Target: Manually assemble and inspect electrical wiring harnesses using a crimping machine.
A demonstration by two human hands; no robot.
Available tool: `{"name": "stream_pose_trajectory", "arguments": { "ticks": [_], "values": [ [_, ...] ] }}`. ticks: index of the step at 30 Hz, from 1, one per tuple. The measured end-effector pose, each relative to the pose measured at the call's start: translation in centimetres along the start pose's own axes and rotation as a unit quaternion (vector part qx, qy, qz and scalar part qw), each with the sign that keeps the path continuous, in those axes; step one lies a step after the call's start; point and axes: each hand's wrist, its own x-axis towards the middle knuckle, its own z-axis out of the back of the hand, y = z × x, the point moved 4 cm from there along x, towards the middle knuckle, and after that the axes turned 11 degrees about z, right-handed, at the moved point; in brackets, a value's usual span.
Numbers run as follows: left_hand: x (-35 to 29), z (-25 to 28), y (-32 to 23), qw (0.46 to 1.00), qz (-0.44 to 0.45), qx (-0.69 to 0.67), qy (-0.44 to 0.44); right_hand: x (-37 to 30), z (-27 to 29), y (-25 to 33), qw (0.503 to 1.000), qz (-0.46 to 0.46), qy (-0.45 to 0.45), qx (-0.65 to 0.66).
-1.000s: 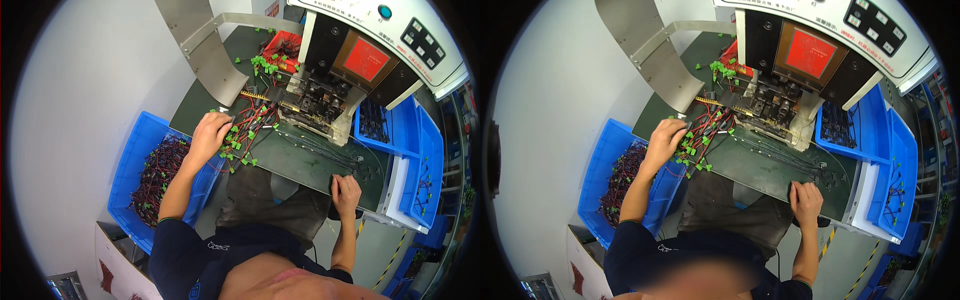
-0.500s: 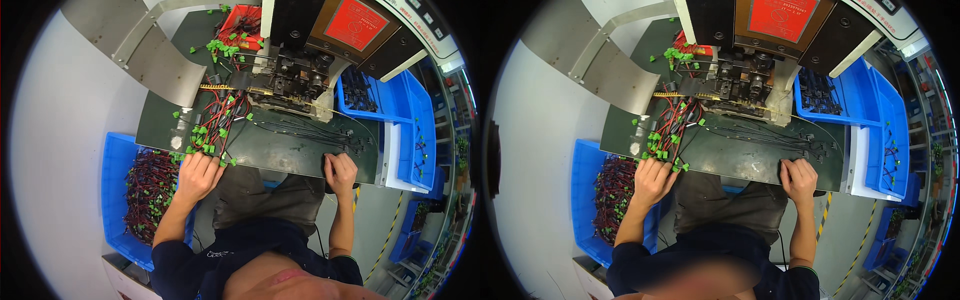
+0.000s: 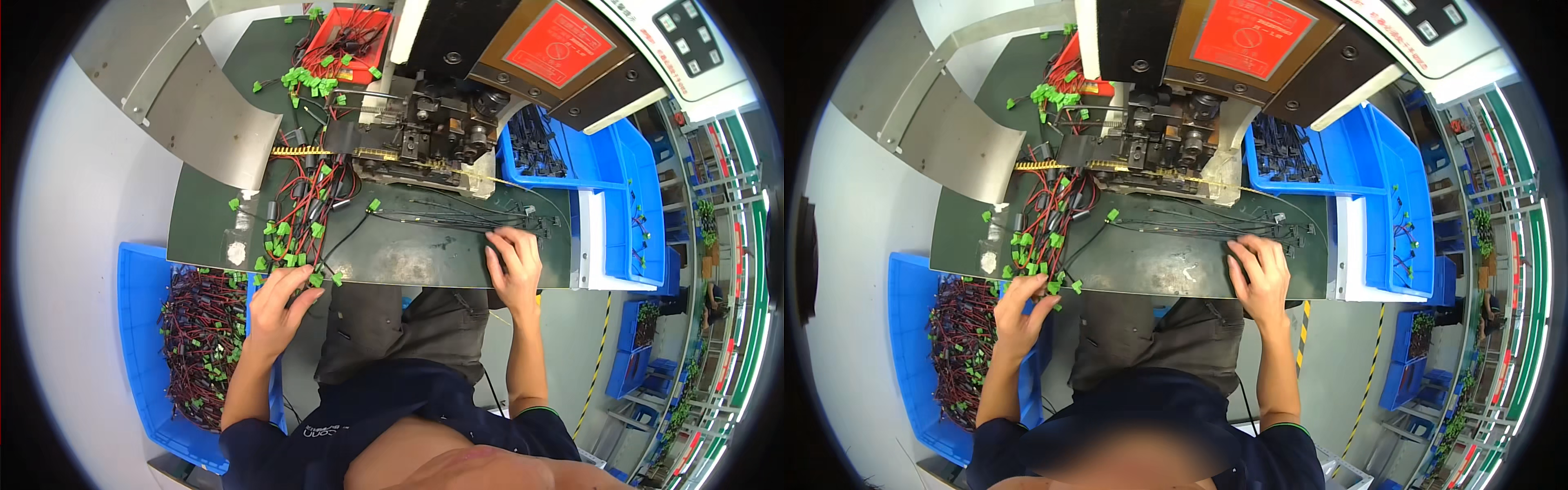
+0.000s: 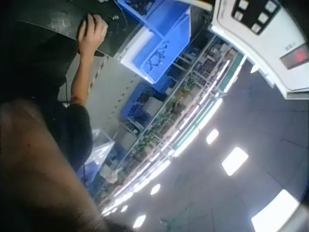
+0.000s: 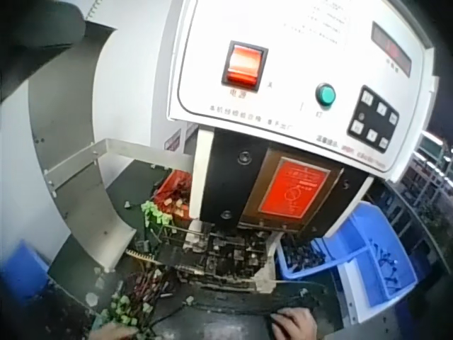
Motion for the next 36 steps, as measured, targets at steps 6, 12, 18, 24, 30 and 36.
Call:
{"name": "stream_pose_trajectory", "arguments": {
  "ticks": [6,12,18,24,30,36],
  "values": [
    [-0.3,1.3,0.3,0.922,0.183,-0.312,0.138,3.9,-1.8,-0.4,0.997,0.048,0.055,0.015],
    [0.3,4.4,-0.5,0.883,0.182,-0.426,0.082,2.5,-2.9,-2.0,0.997,0.024,0.002,0.068],
    [2.7,6.1,-1.9,0.938,0.154,-0.306,-0.046,2.5,-2.3,-2.0,0.997,0.026,0.0,0.069],
    [3.1,7.7,-4.6,0.973,-0.015,-0.091,-0.213,2.1,-2.3,-2.1,0.996,0.01,-0.007,0.09],
    [3.8,9.5,-6.1,0.951,-0.047,-0.05,-0.301,2.1,-2.2,-2.4,0.995,0.012,-0.008,0.096],
    [4.6,11.0,-7.9,0.927,-0.07,0.092,-0.357,2.0,-2.2,-2.5,0.995,0.008,-0.008,0.102]
  ]
}}
